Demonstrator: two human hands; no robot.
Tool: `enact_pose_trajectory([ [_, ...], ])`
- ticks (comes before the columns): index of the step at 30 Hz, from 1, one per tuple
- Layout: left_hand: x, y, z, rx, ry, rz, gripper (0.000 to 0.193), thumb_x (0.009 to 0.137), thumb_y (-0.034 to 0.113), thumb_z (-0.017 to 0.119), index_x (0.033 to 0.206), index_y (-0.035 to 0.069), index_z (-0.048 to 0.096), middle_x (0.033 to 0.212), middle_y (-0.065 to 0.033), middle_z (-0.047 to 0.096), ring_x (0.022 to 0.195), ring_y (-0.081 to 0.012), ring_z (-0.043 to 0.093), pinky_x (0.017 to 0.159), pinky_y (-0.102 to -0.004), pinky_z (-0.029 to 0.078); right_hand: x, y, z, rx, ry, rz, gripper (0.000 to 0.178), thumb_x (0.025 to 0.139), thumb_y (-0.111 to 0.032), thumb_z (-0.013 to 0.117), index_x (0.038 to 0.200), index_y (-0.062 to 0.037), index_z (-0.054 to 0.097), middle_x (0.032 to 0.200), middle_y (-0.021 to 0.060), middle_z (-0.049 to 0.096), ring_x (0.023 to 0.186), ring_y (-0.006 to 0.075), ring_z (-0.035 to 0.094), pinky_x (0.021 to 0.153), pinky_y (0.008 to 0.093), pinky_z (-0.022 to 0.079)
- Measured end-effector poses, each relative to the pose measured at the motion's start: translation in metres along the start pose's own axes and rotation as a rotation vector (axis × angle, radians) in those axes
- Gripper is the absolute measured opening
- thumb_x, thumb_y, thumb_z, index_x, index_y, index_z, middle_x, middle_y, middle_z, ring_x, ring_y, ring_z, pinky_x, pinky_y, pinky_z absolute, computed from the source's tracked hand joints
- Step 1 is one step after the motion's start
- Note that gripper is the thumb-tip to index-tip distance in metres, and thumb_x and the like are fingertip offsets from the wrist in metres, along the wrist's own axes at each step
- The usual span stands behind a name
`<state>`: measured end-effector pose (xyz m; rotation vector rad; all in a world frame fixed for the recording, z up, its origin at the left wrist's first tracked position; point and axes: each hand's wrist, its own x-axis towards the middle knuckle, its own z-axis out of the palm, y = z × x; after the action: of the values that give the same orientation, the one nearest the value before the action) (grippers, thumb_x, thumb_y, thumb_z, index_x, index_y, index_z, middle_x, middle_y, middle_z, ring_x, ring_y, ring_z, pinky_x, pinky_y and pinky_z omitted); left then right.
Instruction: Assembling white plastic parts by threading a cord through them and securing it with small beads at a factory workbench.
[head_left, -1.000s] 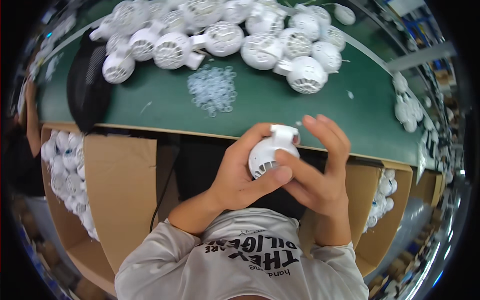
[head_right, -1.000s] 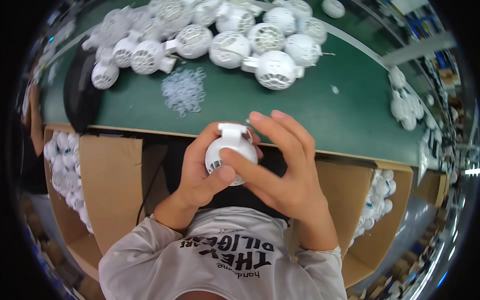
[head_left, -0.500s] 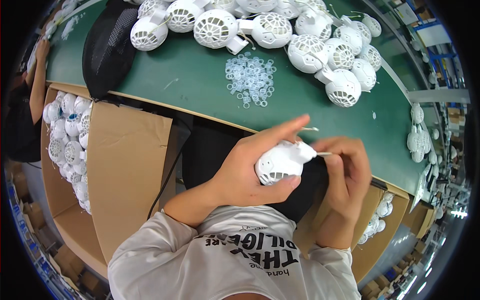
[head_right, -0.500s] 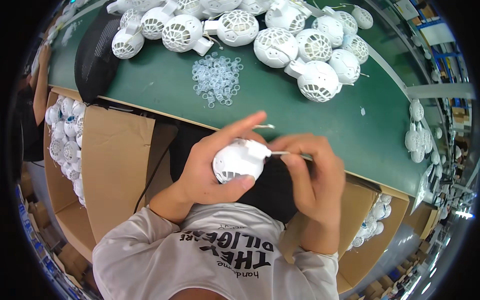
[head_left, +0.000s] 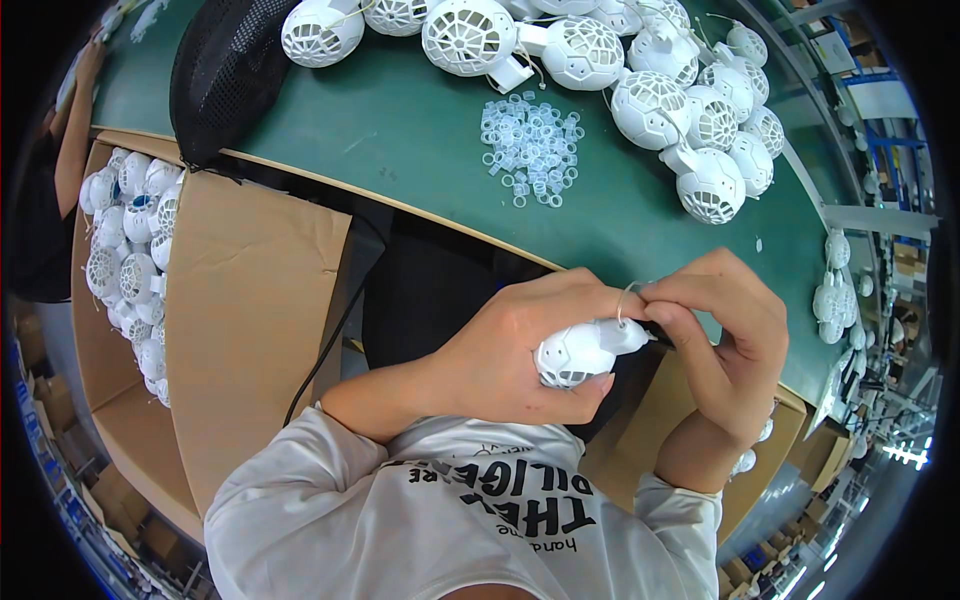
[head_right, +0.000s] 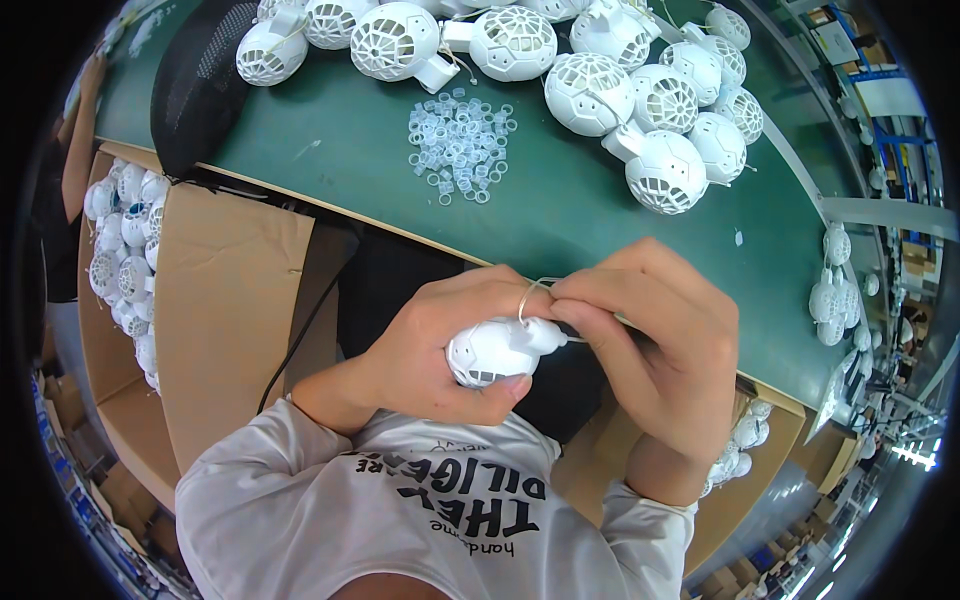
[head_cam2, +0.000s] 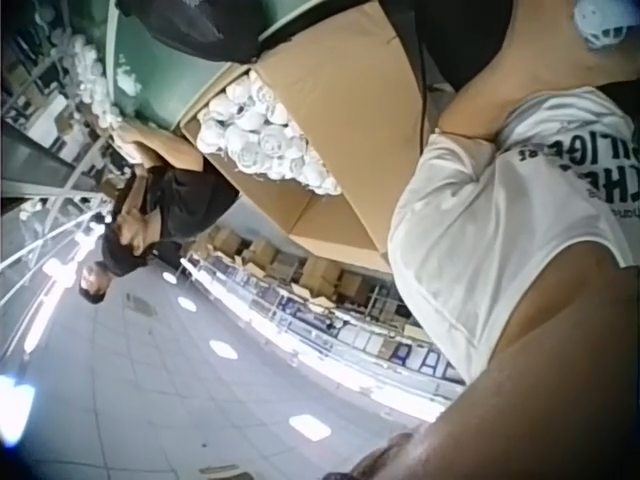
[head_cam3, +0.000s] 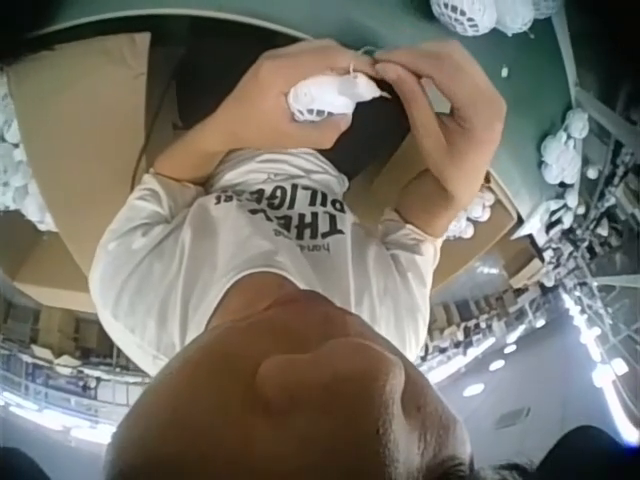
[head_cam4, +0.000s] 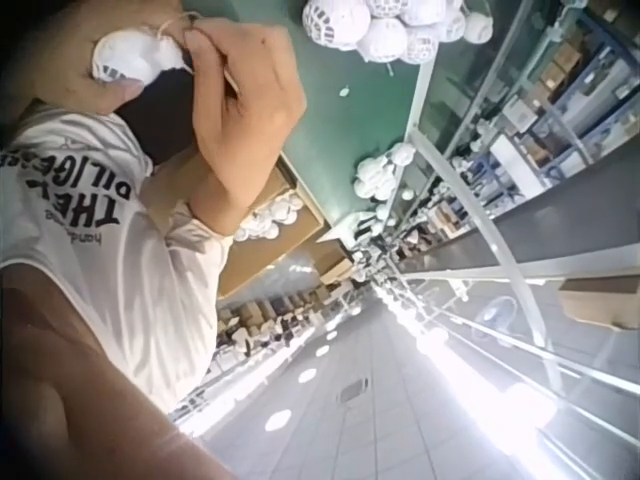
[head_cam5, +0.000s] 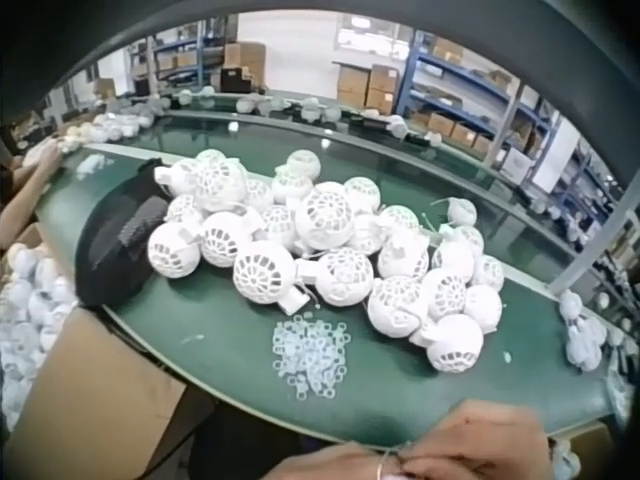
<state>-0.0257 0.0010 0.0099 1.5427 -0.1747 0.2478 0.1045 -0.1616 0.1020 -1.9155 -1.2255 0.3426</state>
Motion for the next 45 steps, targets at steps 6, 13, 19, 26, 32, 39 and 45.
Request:
enact_pose_trajectory([
  [6, -0.003, 0.000, 0.000, 0.021, 0.008, 0.028, 0.055, 0.072, 0.008, 0.072, 0.125, -0.001, 0.061, 0.105, -0.0145, 0.067, 0.093, -0.0282, 0.066, 0.083, -0.0358, 0.052, 0.009, -0.001, 0.003, -0.003, -0.067, 0.076, 0.038, 0.082, 0.000, 0.073, 0.119, 0.0000, 0.069, 0.092, 0.0124, 0.065, 0.077, 0.0196, 0.062, 0.064, 0.0295, 0.047],
  [13, -0.003, 0.003, -0.011, -0.095, 0.030, 0.059, 0.065, 0.076, 0.008, 0.071, 0.138, -0.003, 0.055, 0.104, -0.0145, 0.068, 0.092, -0.0241, 0.066, 0.080, -0.0359, 0.053, 0.020, 0.029, 0.023, 0.580, 0.196, 0.211, 0.021, 0.099, -0.008, 0.061, 0.116, 0.0021, 0.068, 0.100, 0.0052, 0.065, 0.083, 0.0117, 0.059, 0.074, 0.0242, 0.048],
  [19, -0.014, -0.011, -0.025, -0.219, 0.154, 0.139, 0.082, 0.086, 0.012, 0.069, 0.156, -0.001, 0.028, 0.118, -0.0215, 0.058, 0.099, -0.0300, 0.067, 0.074, -0.0357, 0.063, 0.041, 0.035, 0.066, -0.233, 0.122, -0.109, 0.024, 0.082, 0.001, 0.075, 0.105, -0.0036, 0.071, 0.091, 0.0087, 0.065, 0.078, 0.0221, 0.064, 0.064, 0.0322, 0.051],
  [26, -0.010, -0.005, -0.016, -0.438, 0.348, 0.078, 0.081, 0.086, 0.009, 0.069, 0.155, -0.003, 0.029, 0.117, -0.0180, 0.059, 0.102, -0.0275, 0.066, 0.076, -0.0356, 0.062, 0.044, 0.043, 0.074, -0.257, 0.161, -0.131, 0.021, 0.082, 0.005, 0.072, 0.101, -0.0027, 0.073, 0.092, 0.0099, 0.067, 0.077, 0.0215, 0.066, 0.064, 0.0307, 0.052],
  [32, -0.005, -0.003, -0.018, -0.475, 0.429, 0.037, 0.074, 0.087, -0.001, 0.066, 0.154, -0.005, 0.033, 0.116, -0.0123, 0.060, 0.105, -0.0182, 0.064, 0.082, -0.0297, 0.059, 0.042, 0.043, 0.071, -0.160, 0.259, -0.037, 0.021, 0.086, 0.007, 0.069, 0.104, -0.0023, 0.074, 0.091, 0.0087, 0.069, 0.077, 0.0144, 0.066, 0.063, 0.0255, 0.050],
  [39, -0.004, -0.004, -0.016, -0.433, 0.425, 0.026, 0.074, 0.087, -0.001, 0.066, 0.154, -0.003, 0.034, 0.116, -0.0118, 0.060, 0.105, -0.0171, 0.064, 0.083, -0.0290, 0.058, 0.038, 0.045, 0.070, -0.057, 0.310, 0.093, 0.016, 0.090, 0.005, 0.067, 0.104, -0.0005, 0.074, 0.096, 0.0077, 0.073, 0.075, 0.0117, 0.065, 0.063, 0.0226, 0.050],
  [45, -0.004, -0.003, -0.015, -0.406, 0.442, 0.009, 0.075, 0.087, 0.000, 0.067, 0.154, -0.002, 0.035, 0.117, -0.0118, 0.060, 0.103, -0.0162, 0.064, 0.083, -0.0286, 0.057, 0.032, 0.038, 0.065, 0.428, 0.349, 0.262, 0.016, 0.095, 0.002, 0.064, 0.110, 0.0048, 0.069, 0.102, 0.0137, 0.074, 0.077, 0.0135, 0.068, 0.062, 0.0226, 0.052],
])
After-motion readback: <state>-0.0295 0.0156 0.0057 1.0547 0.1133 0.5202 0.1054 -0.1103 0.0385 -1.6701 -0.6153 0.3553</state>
